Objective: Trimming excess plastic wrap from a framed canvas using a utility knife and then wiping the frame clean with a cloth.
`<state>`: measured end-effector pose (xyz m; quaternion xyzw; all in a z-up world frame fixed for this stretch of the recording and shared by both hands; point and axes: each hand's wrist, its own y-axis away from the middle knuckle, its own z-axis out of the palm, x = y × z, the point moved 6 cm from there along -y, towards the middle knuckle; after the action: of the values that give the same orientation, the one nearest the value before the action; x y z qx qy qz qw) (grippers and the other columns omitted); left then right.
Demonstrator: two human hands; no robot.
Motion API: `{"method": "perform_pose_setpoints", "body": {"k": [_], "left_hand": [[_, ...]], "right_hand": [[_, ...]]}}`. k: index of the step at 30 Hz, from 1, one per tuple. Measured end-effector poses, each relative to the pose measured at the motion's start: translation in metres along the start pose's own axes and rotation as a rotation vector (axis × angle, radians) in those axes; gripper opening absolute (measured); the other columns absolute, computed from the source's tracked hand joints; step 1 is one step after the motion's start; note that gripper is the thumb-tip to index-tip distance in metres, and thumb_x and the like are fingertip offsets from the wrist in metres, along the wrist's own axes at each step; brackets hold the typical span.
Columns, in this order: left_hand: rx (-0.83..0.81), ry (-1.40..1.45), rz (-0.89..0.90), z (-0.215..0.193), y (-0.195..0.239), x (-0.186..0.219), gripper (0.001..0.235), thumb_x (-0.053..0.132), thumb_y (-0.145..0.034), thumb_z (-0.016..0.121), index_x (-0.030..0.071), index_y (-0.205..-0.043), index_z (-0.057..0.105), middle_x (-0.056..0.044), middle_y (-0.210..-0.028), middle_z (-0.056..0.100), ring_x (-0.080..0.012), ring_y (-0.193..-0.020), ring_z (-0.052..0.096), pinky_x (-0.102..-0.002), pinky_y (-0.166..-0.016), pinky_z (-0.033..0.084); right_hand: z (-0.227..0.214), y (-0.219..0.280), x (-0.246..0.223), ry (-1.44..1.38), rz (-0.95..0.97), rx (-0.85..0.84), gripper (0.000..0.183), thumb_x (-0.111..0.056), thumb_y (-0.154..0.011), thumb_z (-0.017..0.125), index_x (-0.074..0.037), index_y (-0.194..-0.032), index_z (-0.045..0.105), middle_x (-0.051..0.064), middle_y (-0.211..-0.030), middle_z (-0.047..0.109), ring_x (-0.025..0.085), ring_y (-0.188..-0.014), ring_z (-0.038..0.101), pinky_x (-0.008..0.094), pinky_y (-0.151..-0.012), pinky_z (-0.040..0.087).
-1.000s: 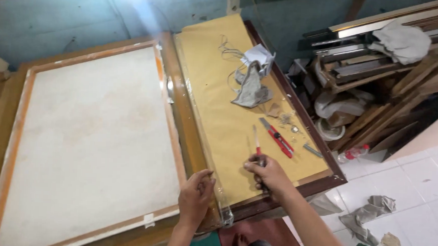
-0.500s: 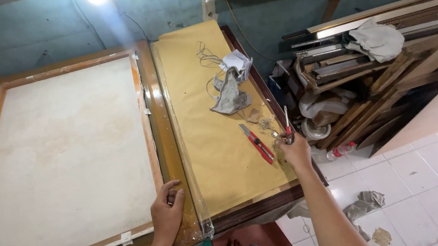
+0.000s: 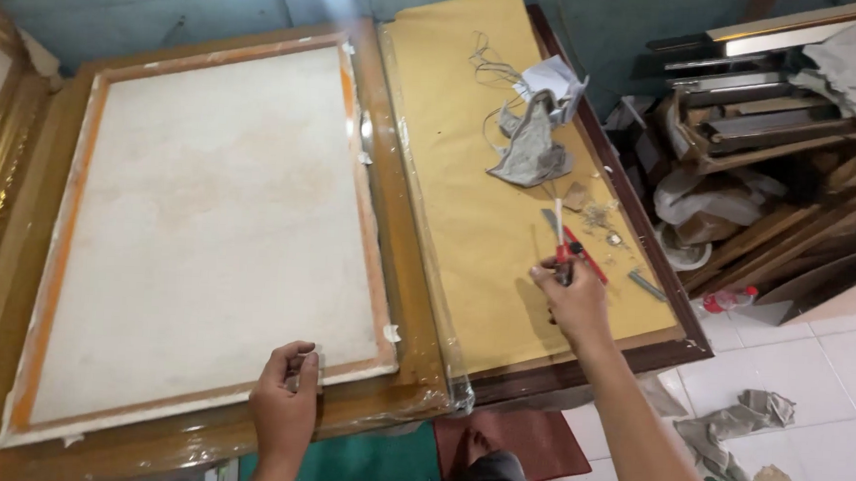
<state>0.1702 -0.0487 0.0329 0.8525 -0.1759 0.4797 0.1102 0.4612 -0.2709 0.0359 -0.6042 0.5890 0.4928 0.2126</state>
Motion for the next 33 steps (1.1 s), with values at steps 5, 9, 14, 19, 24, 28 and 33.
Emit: {"method": "perform_pose_setpoints", "body": {"k": [5,9,14,19,24,28,33], "left_hand": [[0.020,-0.093,0.116,-0.048,0.003,-0.037,0.015,0.022,-0.083,0.055,0.012,-0.091,0.063,-0.004,-0.083,0.061,-0.0156,-0.073,0.058,-0.031,-0.062,0.048],[0.038,-0.198,0.301,-0.089,0.011,-0.069,0.012,0.018,-0.081,0.055,0.014,-0.088,0.064,-0.001,-0.083,0.062,-0.0198,-0.084,0.056,-0.035,-0.072,0.044],[0.109,-0.439,0.451,-0.127,0.020,-0.108,0.020,0.016,-0.079,0.057,0.015,-0.098,0.062,-0.001,-0.100,0.061,-0.0232,-0.105,0.051,-0.041,-0.095,0.032],[-0.022,-0.640,0.476,-0.134,0.016,-0.128,0.022,0.031,-0.078,0.061,0.026,-0.100,0.058,0.002,-0.094,0.055,-0.0196,-0.098,0.052,-0.042,-0.090,0.039],[-0.185,-0.507,0.392,-0.139,-0.003,-0.128,0.018,0.031,-0.078,0.062,0.028,-0.095,0.059,0.008,-0.086,0.053,-0.0136,-0.092,0.051,-0.041,-0.090,0.039],[-0.127,-0.514,0.398,-0.167,-0.014,-0.110,0.030,0.025,-0.076,0.067,0.023,-0.103,0.055,0.002,-0.097,0.047,-0.0213,-0.099,0.047,-0.052,-0.092,0.037],[-0.238,-0.552,0.181,-0.177,-0.035,-0.126,0.066,0.049,-0.069,0.066,0.029,-0.125,0.038,0.001,-0.132,0.026,-0.0259,-0.124,0.021,-0.055,-0.102,0.011]], "right_hand": [[0.096,0.080,-0.030,0.143,-0.109,-0.322,0.026,-0.034,-0.072,0.059,-0.013,-0.089,0.060,0.004,-0.065,0.054,0.014,-0.050,0.048,0.027,-0.043,0.044],[0.171,0.149,-0.036,0.438,-0.306,-0.620,0.026,-0.032,-0.072,0.062,-0.019,-0.094,0.064,0.003,-0.085,0.067,0.016,-0.078,0.062,0.028,-0.067,0.047],[0.234,0.211,-0.039,0.722,-0.604,-0.748,0.027,-0.028,-0.073,0.059,-0.020,-0.098,0.060,0.004,-0.089,0.065,0.026,-0.080,0.059,0.039,-0.059,0.044],[0.262,0.242,-0.038,0.866,-0.809,-0.687,0.028,-0.026,-0.067,0.062,-0.019,-0.094,0.060,0.008,-0.083,0.062,0.034,-0.080,0.061,0.046,-0.066,0.051],[0.274,0.236,-0.023,0.907,-0.700,-0.680,0.021,-0.030,-0.070,0.058,-0.021,-0.088,0.061,0.006,-0.083,0.063,0.033,-0.082,0.061,0.046,-0.067,0.051],[0.271,0.240,-0.042,0.945,-0.631,-0.670,0.026,-0.036,-0.071,0.055,-0.022,-0.092,0.059,0.006,-0.088,0.063,0.032,-0.086,0.061,0.045,-0.070,0.051],[0.268,0.266,-0.057,1.012,-0.601,-0.790,0.034,-0.036,-0.079,0.047,-0.022,-0.109,0.056,0.010,-0.097,0.064,0.036,-0.093,0.059,0.049,-0.076,0.048]]}}
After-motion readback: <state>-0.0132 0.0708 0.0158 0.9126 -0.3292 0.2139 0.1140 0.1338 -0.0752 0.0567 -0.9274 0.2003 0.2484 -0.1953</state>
